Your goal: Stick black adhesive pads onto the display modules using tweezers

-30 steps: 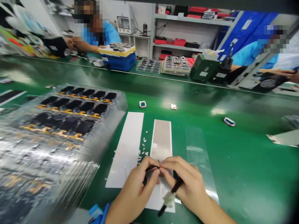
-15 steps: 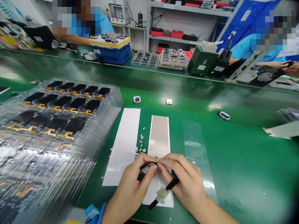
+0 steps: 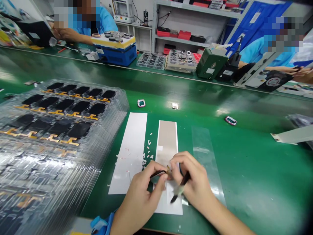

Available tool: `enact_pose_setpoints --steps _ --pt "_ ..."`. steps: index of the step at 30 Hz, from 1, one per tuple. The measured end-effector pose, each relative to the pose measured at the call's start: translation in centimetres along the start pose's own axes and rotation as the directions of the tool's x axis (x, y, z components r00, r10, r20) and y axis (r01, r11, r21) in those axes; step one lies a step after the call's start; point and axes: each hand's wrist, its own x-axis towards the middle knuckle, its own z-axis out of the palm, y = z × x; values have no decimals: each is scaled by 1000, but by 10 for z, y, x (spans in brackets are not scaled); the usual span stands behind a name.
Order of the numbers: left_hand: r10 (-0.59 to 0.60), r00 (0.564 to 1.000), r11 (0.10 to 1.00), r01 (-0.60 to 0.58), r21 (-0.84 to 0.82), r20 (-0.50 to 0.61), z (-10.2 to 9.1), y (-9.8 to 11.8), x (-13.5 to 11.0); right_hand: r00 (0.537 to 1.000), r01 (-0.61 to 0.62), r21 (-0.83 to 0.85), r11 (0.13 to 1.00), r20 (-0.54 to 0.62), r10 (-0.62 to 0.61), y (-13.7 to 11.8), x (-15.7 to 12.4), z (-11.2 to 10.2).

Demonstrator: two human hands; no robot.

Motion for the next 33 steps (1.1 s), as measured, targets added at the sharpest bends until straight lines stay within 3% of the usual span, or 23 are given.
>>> enact_pose_setpoints --steps 3,6,8,12,16,19,22,29,33 --pt "43 981 997 -53 47 189 -1 7 -3 971 -194 106 975 163 175 3 25 -4" --pt "120 898 983 -167 74 423 -3 12 -5 932 -245 125 961 304 198 6 48 8" --pt "141 874 977 -199 77 464 -5 14 -6 922 -258 100 961 321 215 9 59 22" --pt "110 917 989 -140 51 383 -8 12 -9 906 -311 67 948 323 275 12 64 36" --pt "65 967 990 -32 -135 246 -8 8 -11 881 -370 170 913 377 287 5 53 24" --pt "-66 990 945 103 -310 126 -7 5 -11 849 -477 341 810 416 326 -6 39 12" --pt "-171 980 902 198 -383 103 -5 3 -10 818 -558 498 664 465 338 -11 26 7" --pt "-130 991 952 136 -273 40 -4 -1 -10 809 -580 552 599 472 350 -7 17 5" --pt "-122 991 961 131 -241 54 -5 1 -8 778 -627 563 538 485 399 -6 14 5"
